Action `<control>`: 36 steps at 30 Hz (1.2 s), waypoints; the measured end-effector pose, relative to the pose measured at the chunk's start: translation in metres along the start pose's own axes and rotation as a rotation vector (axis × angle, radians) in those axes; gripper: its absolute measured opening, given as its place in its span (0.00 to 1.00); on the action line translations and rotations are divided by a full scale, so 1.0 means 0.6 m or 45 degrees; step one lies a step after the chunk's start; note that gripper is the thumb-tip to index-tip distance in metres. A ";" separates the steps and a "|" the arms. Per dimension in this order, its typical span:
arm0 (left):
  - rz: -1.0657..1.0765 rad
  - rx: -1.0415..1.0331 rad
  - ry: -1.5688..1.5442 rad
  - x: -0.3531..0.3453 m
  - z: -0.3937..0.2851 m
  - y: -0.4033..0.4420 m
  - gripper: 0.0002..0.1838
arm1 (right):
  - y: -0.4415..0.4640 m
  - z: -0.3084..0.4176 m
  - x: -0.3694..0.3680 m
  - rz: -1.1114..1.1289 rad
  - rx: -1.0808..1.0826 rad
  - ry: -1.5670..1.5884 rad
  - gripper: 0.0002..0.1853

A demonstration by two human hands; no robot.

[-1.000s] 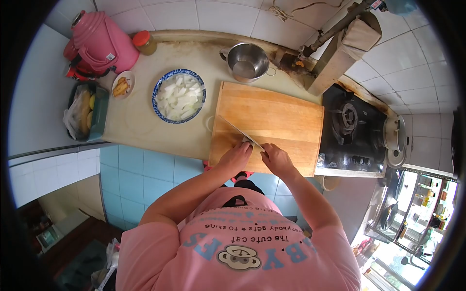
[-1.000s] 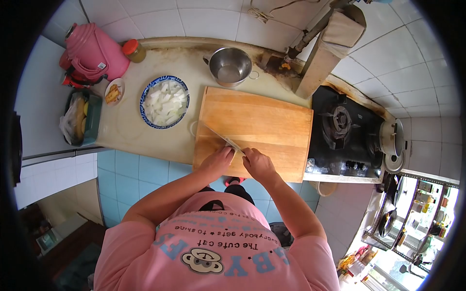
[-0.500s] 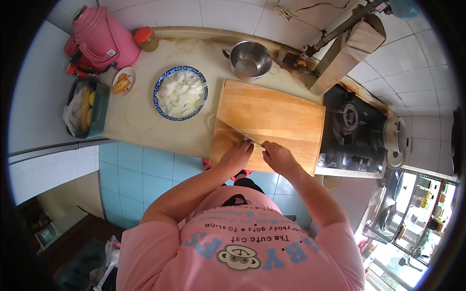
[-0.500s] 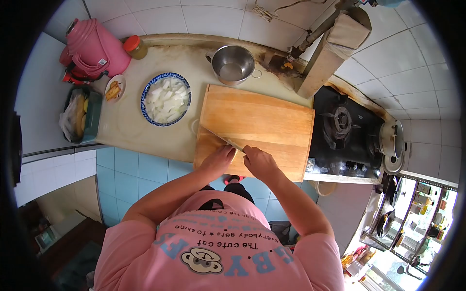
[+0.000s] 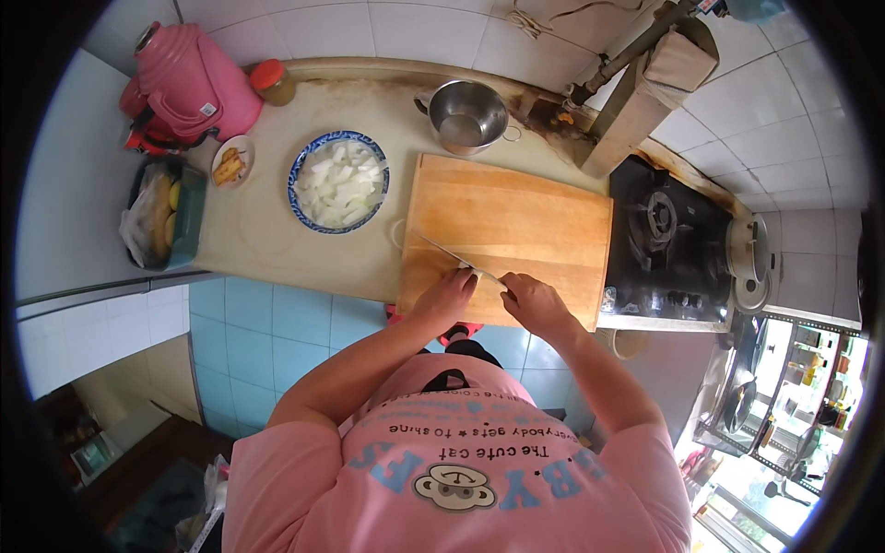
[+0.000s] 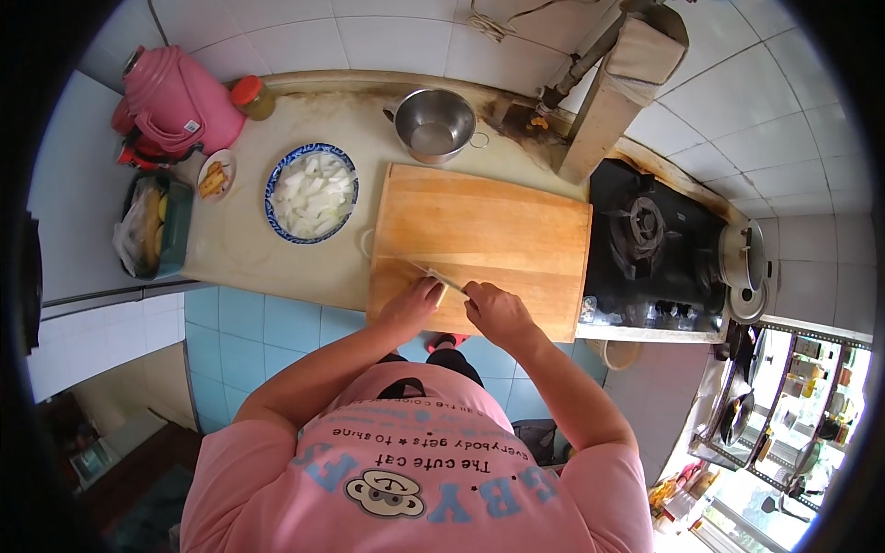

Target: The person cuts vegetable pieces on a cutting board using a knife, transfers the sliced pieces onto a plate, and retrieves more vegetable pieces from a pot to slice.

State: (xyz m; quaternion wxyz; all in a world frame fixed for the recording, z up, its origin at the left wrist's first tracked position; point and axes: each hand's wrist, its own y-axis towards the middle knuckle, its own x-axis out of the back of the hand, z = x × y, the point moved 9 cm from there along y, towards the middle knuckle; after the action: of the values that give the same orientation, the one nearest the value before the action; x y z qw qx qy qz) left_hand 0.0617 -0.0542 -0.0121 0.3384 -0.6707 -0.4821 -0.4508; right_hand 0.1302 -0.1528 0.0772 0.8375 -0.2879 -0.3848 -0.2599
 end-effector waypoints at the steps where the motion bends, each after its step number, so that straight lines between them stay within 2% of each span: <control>1: 0.000 0.000 -0.001 -0.001 0.001 0.000 0.29 | 0.001 0.000 0.003 0.001 -0.001 -0.001 0.09; 3: -0.144 -0.056 -0.014 0.014 -0.004 -0.003 0.22 | 0.005 0.000 -0.001 0.054 -0.014 -0.021 0.08; 4: -0.144 -0.053 -0.015 0.013 -0.003 -0.003 0.22 | 0.010 0.000 -0.003 0.057 -0.013 -0.022 0.08; 6: 0.009 -0.026 -0.015 -0.005 0.001 -0.002 0.31 | 0.020 -0.003 -0.015 0.085 -0.041 -0.022 0.08; 10: 0.054 -0.046 0.073 0.000 -0.005 0.000 0.30 | 0.033 -0.016 -0.046 0.010 0.015 -0.017 0.08; 16: 0.015 0.020 -0.112 0.024 -0.005 -0.003 0.25 | 0.016 -0.026 -0.039 -0.170 -0.099 0.106 0.10; 19: 0.015 0.031 -0.141 0.020 -0.002 -0.006 0.25 | 0.005 -0.006 -0.014 -0.137 -0.052 0.113 0.10; 22: -0.101 0.005 -0.100 0.029 -0.007 -0.005 0.26 | 0.002 0.007 0.003 -0.007 -0.045 0.012 0.10; 24: -0.082 0.033 -0.138 0.027 -0.004 -0.006 0.26 | 0.004 0.008 0.000 0.096 -0.064 -0.020 0.09; 28: -0.149 -0.021 -0.116 0.034 -0.006 -0.007 0.25 | 0.020 -0.005 -0.023 0.122 -0.103 -0.019 0.09; 30: -0.171 0.006 -0.213 0.040 -0.004 -0.006 0.20 | 0.030 -0.011 -0.039 0.076 -0.054 -0.047 0.10; 34: -0.188 0.020 -0.239 0.051 -0.007 -0.009 0.18 | 0.021 -0.027 -0.064 -0.021 -0.101 -0.017 0.10; 36: -0.158 0.040 -0.221 0.048 -0.008 -0.009 0.16 | 0.013 -0.028 -0.049 -0.184 -0.089 0.149 0.10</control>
State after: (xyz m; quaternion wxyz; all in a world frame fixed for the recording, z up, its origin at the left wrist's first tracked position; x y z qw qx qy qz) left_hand 0.0587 -0.0472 0.0165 0.2773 -0.6707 -0.5570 -0.4037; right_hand 0.1270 -0.1522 0.0426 0.8271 -0.2727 -0.3457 -0.3493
